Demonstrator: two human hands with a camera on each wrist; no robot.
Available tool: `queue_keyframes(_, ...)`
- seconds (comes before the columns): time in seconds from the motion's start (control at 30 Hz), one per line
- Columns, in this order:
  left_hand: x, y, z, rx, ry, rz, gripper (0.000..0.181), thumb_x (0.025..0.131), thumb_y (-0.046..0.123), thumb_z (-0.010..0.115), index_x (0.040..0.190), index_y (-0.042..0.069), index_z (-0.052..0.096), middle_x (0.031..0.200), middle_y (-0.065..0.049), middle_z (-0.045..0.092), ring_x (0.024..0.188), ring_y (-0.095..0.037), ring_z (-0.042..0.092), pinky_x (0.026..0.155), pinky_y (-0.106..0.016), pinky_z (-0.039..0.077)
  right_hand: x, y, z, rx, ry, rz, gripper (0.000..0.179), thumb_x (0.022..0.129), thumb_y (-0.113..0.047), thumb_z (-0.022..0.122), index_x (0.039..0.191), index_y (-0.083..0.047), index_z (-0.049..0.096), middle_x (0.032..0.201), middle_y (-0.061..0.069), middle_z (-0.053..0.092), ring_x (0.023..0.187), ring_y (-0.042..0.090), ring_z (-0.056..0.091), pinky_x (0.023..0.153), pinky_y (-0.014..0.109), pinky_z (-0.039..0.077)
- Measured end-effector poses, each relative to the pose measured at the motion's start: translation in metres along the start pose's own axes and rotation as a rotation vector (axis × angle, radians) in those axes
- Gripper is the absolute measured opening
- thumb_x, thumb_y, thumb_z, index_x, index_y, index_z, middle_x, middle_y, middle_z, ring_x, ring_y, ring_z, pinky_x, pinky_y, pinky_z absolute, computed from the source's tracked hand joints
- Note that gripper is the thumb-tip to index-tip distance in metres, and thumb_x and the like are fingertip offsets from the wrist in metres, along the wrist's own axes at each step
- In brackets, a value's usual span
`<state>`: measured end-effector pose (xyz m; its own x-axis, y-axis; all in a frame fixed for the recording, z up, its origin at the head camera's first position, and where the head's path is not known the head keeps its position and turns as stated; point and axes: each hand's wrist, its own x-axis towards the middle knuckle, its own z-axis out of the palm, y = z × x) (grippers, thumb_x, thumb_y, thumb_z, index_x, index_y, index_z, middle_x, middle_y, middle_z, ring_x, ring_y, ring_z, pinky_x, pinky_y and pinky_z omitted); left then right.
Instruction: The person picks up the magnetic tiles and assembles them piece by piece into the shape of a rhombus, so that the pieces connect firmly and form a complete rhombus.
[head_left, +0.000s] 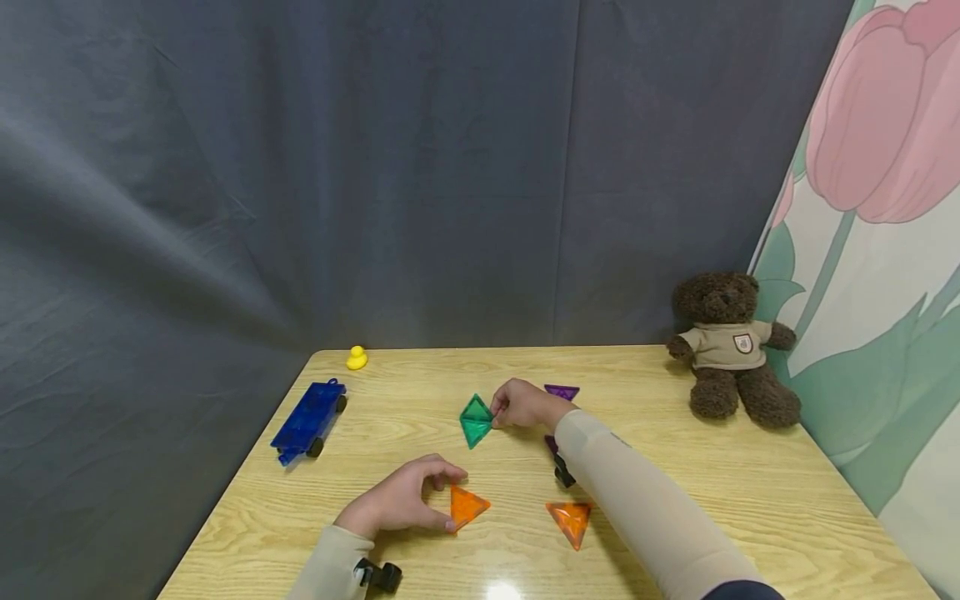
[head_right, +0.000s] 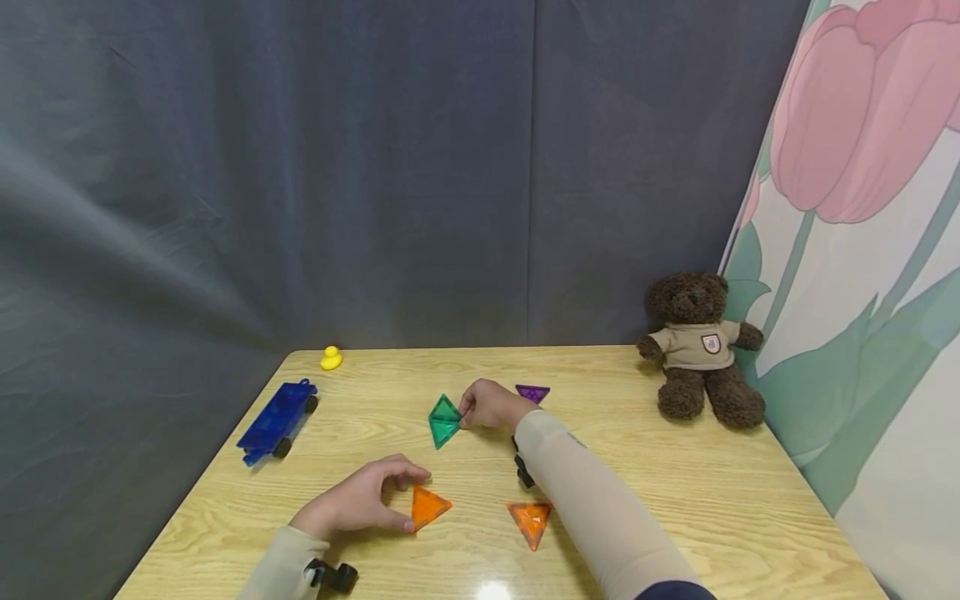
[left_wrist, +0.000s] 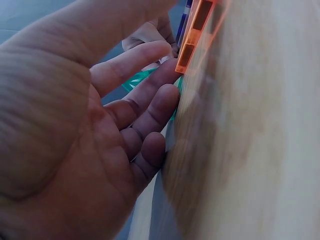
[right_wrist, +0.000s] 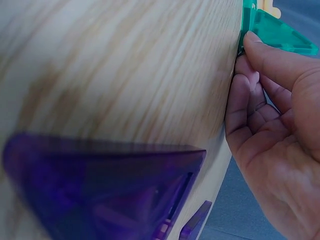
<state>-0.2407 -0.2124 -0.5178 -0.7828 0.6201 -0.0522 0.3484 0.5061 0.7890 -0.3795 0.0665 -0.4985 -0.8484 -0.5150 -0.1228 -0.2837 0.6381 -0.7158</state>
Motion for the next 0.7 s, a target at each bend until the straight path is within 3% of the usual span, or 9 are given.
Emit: queue_keyframes(0.7,0.0021,0.0018,0.0016,0.057,-0.017,-0.042,0.057,0.076,0.034,0.097,0.128,0.029,0.073,0.117,0.012,0.058,0.109,-0.011,0.054,0.101,-0.031,0.044,-0.0036,-0.0005,0.0005,0.0,-0.002,-0.01,0.011,0.09,-0.006,0.084,0.088,-0.011,0.074,0.081,-0.003,0.066,0.08,0.013,0.058,0.081,0.032,0.049)
